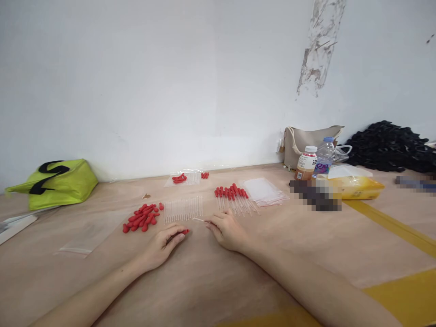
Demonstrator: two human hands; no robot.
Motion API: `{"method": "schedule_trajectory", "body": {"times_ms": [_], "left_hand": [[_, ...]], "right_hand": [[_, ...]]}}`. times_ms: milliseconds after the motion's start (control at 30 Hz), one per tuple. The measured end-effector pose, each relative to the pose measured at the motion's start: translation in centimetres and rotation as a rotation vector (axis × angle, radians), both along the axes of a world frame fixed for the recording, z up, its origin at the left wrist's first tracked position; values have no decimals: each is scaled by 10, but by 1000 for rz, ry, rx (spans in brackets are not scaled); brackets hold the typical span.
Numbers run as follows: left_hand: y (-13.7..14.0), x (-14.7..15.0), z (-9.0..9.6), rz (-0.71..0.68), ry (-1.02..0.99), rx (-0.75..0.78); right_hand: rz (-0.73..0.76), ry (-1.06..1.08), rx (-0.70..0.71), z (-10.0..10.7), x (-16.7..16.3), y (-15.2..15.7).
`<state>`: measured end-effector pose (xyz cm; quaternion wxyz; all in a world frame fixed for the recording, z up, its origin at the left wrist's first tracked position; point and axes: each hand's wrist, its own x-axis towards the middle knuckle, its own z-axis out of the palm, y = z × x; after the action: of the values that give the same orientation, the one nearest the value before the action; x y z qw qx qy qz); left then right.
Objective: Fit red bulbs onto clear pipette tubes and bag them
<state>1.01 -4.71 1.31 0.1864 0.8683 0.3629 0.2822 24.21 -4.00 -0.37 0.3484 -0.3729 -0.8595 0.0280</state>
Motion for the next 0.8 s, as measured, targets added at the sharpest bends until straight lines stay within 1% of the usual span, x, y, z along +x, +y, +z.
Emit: {"method": "schedule_trajectory", "body": {"times_ms": [167,267,367,533,633,733,800], "left_hand": [[1,0,-2,16,-48,-44],[1,0,-2,20,-56,-108],[0,1,0,10,-69,-131],[1,3,0,40,-97,-135],[2,3,-2,51,-87,-95],[1,2,-3,22,-65,-41],[-1,1,-2,-13,-30,-41]], "right_hand": [[52,-42,-3,5,-5,-6],[67,-60,15,5,-7,-7],[79,-67,27,4,-10,-6],[83,-63,20,3,-15,-8],[110,-54,9,4,-16,-8],[134,-85,22,6,-13,-5],[136,-127,44,6,-11,-2]]}}
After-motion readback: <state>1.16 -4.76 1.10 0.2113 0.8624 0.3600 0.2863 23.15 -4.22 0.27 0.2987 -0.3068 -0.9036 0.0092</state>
